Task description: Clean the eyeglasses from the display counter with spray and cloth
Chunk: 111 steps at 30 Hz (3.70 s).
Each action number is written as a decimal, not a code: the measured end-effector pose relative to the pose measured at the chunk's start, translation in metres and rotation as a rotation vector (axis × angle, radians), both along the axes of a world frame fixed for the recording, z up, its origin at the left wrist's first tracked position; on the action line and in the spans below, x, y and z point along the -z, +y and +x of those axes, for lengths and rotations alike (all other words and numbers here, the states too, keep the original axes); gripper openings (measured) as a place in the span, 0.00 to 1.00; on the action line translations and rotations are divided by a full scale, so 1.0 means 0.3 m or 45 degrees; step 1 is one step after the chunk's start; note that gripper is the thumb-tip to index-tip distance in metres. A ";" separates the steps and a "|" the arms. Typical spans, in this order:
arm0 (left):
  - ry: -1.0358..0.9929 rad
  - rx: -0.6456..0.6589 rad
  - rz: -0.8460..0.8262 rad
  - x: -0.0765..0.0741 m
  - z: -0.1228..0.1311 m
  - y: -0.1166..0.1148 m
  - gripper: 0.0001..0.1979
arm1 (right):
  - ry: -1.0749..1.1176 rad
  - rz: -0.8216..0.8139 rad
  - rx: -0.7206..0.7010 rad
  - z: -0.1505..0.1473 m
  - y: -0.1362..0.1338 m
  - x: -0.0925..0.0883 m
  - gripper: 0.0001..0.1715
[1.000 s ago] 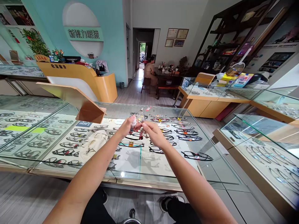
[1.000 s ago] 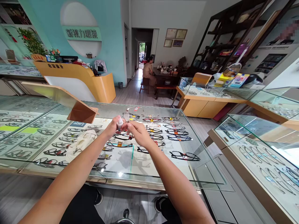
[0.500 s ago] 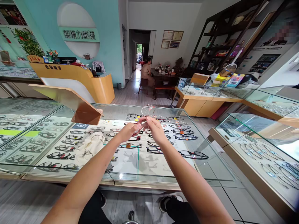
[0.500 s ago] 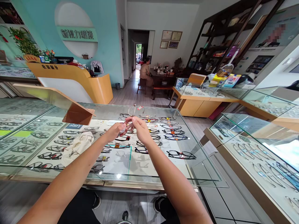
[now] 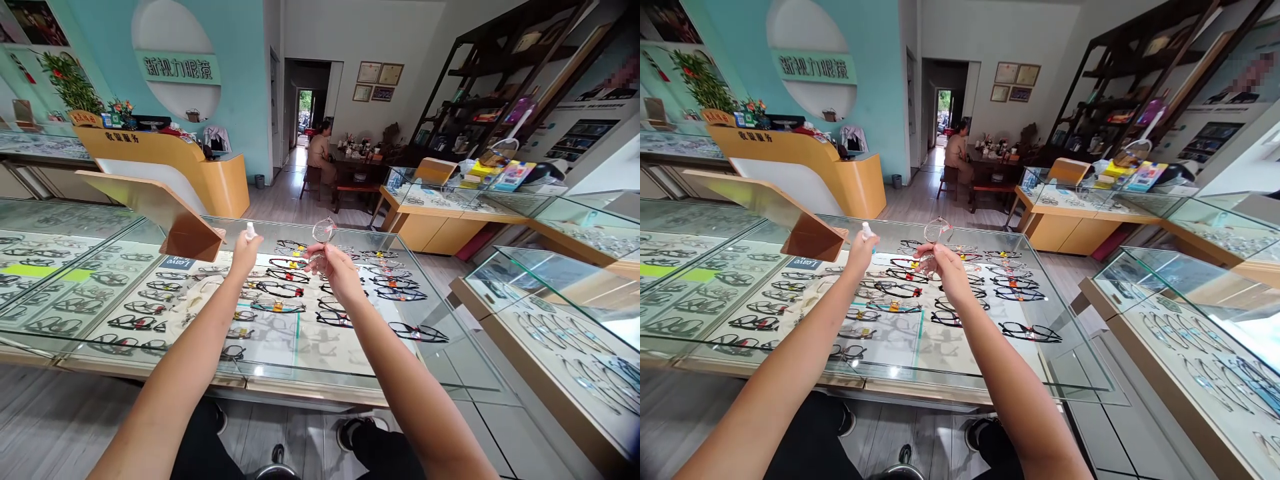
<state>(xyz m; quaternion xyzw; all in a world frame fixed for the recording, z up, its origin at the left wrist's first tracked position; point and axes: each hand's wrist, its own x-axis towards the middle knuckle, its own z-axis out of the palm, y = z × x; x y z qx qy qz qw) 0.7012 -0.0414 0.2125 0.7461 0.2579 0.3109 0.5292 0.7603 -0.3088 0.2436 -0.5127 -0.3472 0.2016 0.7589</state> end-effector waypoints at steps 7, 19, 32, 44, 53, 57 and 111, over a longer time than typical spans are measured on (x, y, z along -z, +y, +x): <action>0.162 -0.322 0.018 0.095 0.019 0.094 0.14 | 0.020 0.008 -0.009 -0.011 -0.001 -0.018 0.28; 0.242 -0.389 0.173 0.119 0.004 0.097 0.23 | 0.111 0.077 -0.067 0.001 -0.001 -0.023 0.27; 0.091 -0.433 0.748 -0.058 -0.276 -0.029 0.24 | 0.066 0.041 -0.014 0.028 0.011 -0.013 0.30; 0.869 -0.227 0.939 0.021 -0.601 0.158 0.12 | 0.106 0.058 -0.071 0.023 0.024 0.009 0.29; 0.785 -0.180 0.814 0.023 -0.590 0.197 0.13 | 0.110 0.067 -0.076 0.029 0.019 0.011 0.28; 0.788 -0.191 0.807 0.037 -0.600 0.206 0.13 | 0.122 0.061 -0.076 0.034 0.018 0.010 0.28; 0.853 -0.144 0.789 0.004 -0.403 0.255 0.15 | 0.113 0.074 -0.084 0.018 0.014 -0.005 0.27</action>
